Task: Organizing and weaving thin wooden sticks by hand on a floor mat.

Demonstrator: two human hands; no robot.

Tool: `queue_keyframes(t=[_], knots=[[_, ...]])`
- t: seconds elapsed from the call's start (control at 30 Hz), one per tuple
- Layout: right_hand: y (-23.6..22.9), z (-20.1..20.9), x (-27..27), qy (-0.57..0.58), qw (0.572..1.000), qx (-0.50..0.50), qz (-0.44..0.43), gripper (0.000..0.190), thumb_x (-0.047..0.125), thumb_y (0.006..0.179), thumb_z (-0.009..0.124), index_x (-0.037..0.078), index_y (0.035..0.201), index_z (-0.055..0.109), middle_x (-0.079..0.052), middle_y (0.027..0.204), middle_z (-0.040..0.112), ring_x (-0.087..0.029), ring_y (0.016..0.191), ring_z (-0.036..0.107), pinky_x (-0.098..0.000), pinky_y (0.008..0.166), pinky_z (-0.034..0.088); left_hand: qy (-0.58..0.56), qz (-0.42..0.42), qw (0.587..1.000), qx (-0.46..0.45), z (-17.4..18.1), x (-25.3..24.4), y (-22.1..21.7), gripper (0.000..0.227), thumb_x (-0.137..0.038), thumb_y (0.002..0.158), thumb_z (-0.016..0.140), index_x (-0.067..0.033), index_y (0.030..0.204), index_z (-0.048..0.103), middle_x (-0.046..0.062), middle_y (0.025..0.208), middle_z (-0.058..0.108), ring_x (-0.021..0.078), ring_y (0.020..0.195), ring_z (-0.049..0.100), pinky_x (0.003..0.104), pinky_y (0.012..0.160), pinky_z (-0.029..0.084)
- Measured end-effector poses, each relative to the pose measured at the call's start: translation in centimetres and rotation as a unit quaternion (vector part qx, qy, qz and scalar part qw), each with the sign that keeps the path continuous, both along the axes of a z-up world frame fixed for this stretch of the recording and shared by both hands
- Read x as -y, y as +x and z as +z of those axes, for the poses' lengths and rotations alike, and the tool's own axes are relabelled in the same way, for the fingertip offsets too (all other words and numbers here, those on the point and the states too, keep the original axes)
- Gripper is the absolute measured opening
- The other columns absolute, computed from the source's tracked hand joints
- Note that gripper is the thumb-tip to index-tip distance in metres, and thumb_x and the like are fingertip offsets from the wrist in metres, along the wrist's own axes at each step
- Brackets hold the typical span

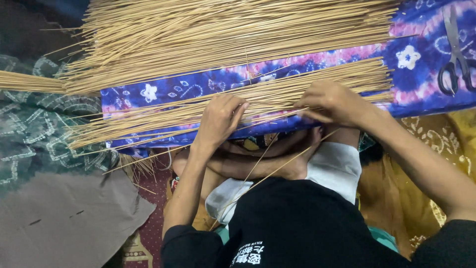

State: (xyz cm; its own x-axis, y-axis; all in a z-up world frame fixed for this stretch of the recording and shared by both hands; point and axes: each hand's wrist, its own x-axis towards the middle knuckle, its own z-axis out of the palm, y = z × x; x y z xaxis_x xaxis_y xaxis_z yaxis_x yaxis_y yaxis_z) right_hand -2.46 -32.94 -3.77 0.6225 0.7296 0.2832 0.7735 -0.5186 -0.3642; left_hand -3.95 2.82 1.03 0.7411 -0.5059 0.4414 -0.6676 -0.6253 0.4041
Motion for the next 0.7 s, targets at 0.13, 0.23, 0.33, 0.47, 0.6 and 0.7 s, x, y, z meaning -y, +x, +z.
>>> queue_keyframes(t=[0.13,0.23,0.33,0.47,0.6,0.7], knots=[[-6.0,5.1,-5.5,-0.024,0.990,-0.100,0.098,0.022,0.031,0.098,0.063,0.011,0.101,0.073,-0.009,0.088,0.072,-0.033,0.086,0.067,-0.0428,0.077,0.054,0.014,-0.030,0.991,-0.128,2.9,-0.7,-4.9,0.018,-0.027,0.102,0.063,-0.0125,0.094,0.070,0.011,0.073,0.065,0.0339,0.076,0.068,0.040,0.069,0.054],[-8.8,2.6,-7.3,-0.091,0.978,-0.082,0.169,0.024,0.034,0.093,0.062,0.013,0.103,0.069,-0.004,0.085,0.066,-0.029,0.082,0.063,-0.0426,0.071,0.050,0.052,-0.053,0.955,-0.286,3.0,-1.6,-8.0,0.027,-0.030,0.098,0.062,-0.0043,0.096,0.071,0.023,0.078,0.071,0.0460,0.080,0.070,0.054,0.071,0.055],[-10.1,-2.2,-7.6,-0.155,0.975,0.002,0.159,0.025,0.034,0.082,0.073,0.017,0.100,0.068,0.000,0.086,0.063,-0.023,0.084,0.059,-0.0372,0.075,0.046,0.147,-0.010,0.911,-0.386,0.6,-2.1,-10.3,0.030,-0.034,0.092,0.069,-0.0057,0.102,0.072,0.022,0.088,0.075,0.0440,0.090,0.073,0.053,0.076,0.057],[-10.3,-6.0,-7.4,-0.196,0.971,0.019,0.133,0.014,0.029,0.082,0.068,0.018,0.090,0.066,0.000,0.081,0.064,-0.021,0.080,0.061,-0.0370,0.072,0.046,0.331,0.039,0.805,-0.491,-7.7,-2.2,-14.0,0.066,-0.056,0.083,0.074,-0.0027,0.121,0.068,0.027,0.113,0.073,0.0443,0.110,0.070,0.055,0.092,0.056],[-10.3,-7.6,-7.0,-0.228,0.966,0.006,0.120,0.006,0.027,0.079,0.068,0.024,0.082,0.064,0.004,0.073,0.064,-0.018,0.077,0.063,-0.0350,0.072,0.047,0.404,0.012,0.774,-0.487,-13.0,-1.3,-16.7,0.065,-0.060,0.080,0.076,-0.0039,0.113,0.074,0.019,0.107,0.077,0.0374,0.107,0.073,0.049,0.085,0.060],[-10.3,-8.2,-6.8,-0.232,0.965,0.004,0.122,0.007,0.026,0.080,0.068,0.024,0.081,0.061,0.005,0.074,0.064,-0.017,0.079,0.063,-0.0341,0.074,0.047,0.389,0.008,0.787,-0.479,-15.2,-1.1,-16.7,0.066,-0.056,0.082,0.077,-0.0046,0.122,0.068,0.020,0.108,0.076,0.0381,0.107,0.073,0.051,0.087,0.060]])
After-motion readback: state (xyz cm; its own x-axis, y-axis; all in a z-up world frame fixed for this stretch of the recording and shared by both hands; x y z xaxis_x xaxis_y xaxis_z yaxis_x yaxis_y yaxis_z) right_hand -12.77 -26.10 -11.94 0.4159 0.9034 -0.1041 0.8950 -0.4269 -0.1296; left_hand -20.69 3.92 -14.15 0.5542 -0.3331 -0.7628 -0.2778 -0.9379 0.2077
